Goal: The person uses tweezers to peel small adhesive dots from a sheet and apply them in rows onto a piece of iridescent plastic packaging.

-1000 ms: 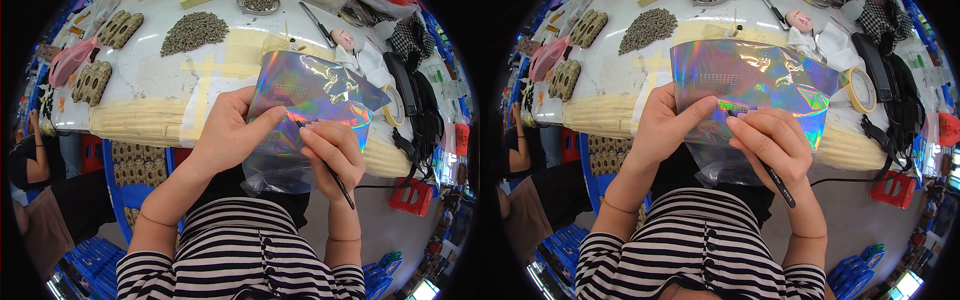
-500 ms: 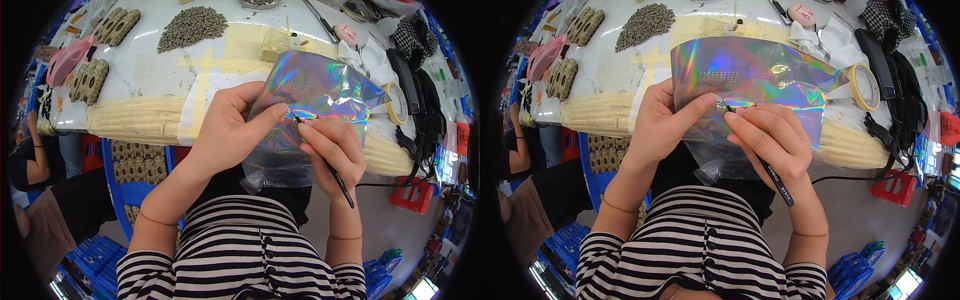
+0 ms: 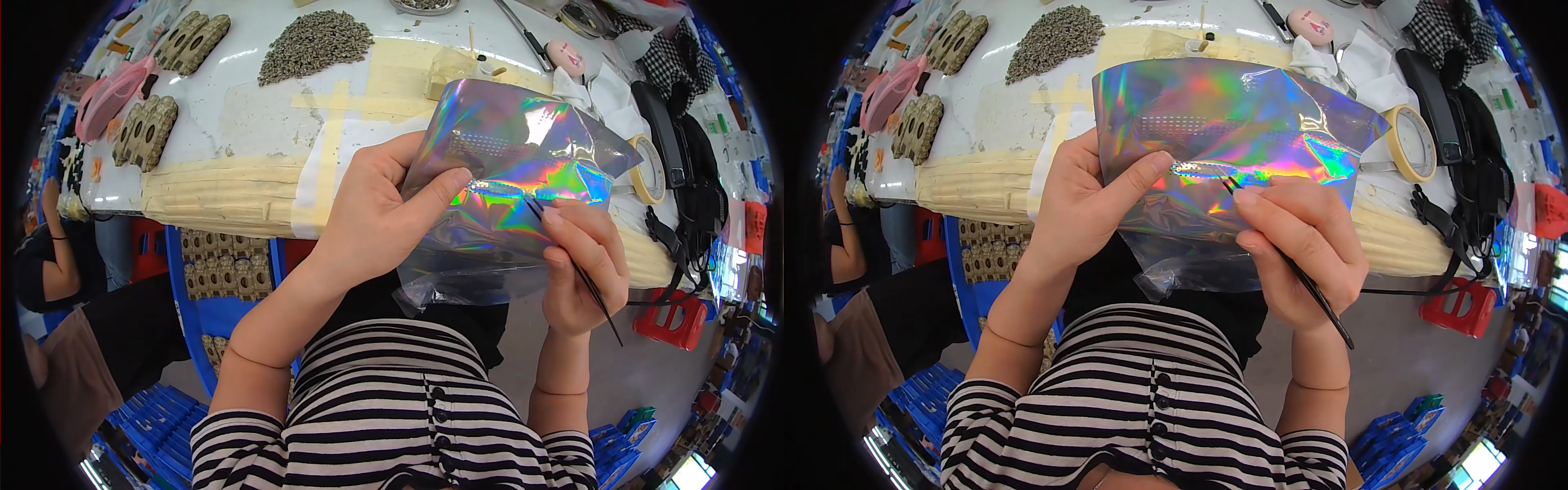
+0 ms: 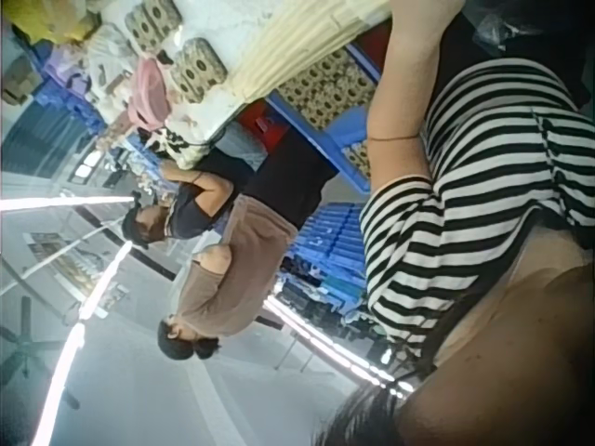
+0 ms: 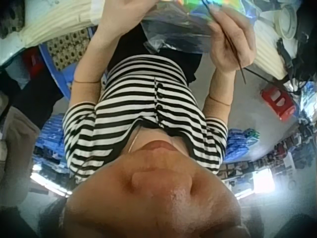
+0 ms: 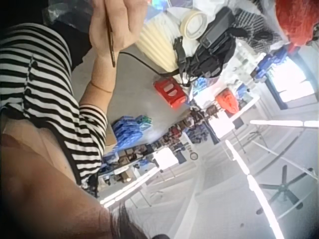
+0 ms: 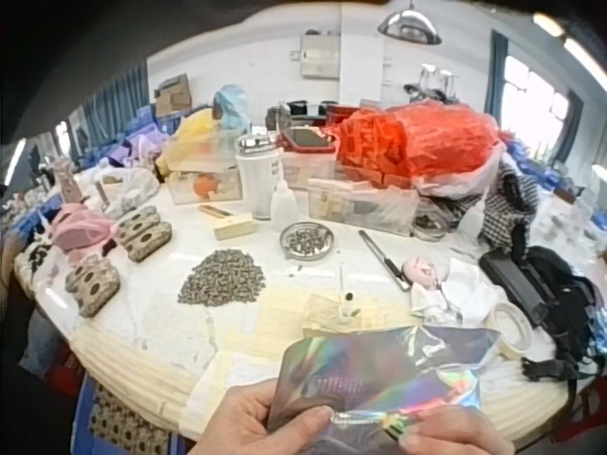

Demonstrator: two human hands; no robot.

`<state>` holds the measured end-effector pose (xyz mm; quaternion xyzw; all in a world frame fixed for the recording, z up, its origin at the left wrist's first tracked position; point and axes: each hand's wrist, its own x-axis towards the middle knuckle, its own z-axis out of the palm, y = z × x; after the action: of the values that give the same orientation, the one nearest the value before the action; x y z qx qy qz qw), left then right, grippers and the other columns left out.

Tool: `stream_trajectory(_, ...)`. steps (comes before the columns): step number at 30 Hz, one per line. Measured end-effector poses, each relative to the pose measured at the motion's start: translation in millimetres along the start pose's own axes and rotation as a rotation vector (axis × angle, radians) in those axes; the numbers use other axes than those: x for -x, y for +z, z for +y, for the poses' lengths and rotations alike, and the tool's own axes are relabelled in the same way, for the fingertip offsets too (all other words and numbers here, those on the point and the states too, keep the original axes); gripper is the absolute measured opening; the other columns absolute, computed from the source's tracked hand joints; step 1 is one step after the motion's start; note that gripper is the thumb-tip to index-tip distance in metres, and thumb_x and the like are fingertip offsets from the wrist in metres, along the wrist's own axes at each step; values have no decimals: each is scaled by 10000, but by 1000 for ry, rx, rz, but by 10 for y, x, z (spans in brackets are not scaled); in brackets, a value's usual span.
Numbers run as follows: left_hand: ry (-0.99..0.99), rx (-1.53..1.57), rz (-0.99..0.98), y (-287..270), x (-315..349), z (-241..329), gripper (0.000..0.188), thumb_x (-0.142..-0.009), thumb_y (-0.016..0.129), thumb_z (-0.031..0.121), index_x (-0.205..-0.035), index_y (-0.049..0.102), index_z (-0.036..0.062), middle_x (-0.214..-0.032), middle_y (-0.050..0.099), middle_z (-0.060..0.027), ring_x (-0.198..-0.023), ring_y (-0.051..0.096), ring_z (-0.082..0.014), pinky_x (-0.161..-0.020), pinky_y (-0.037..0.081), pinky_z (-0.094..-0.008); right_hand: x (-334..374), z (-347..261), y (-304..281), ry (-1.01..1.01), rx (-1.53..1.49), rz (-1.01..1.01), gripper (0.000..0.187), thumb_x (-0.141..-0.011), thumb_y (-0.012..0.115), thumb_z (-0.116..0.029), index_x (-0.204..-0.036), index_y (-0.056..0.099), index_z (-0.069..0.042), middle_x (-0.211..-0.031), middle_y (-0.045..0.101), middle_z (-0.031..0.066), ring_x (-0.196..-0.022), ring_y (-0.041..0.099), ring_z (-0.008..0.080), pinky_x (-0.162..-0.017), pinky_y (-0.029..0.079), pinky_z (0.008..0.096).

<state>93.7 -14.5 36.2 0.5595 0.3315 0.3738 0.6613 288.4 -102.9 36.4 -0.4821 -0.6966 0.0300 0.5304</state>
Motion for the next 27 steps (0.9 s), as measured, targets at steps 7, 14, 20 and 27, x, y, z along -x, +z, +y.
stream_trajectory(7,28,-21,-21,2,23,-25,195,-916,624,57,-1077,648,-50,-922,701,-56,-849,583,-69,-777,482,-245,-24,-149,-201,22,43,95,317,-864,719,-253,-1026,700,19,-879,677,130,-768,615,233,-681,488,305)
stream_trajectory(14,-48,64,-70,-40,81,44,254,-903,620,41,-1143,614,-41,-985,683,-51,-875,582,-77,-800,480,-247,-1,-204,-118,109,37,-25,302,-841,735,-215,-1038,699,11,-905,677,128,-809,635,245,-715,502,318)
stream_trajectory(20,-57,11,-99,-127,74,160,320,-891,625,37,-1198,578,-38,-1045,669,-56,-926,585,-84,-817,489,-258,18,-61,112,-1,-74,-119,313,-818,741,-175,-1061,683,14,-940,674,144,-861,651,295,-768,519,361)
stream_trajectory(27,-89,-91,-112,-92,-112,187,222,-902,665,88,-1078,642,-46,-921,696,-52,-832,605,-77,-768,507,-257,71,35,148,12,-166,-99,248,-779,779,-154,-943,677,0,-872,677,125,-830,658,290,-756,528,365)
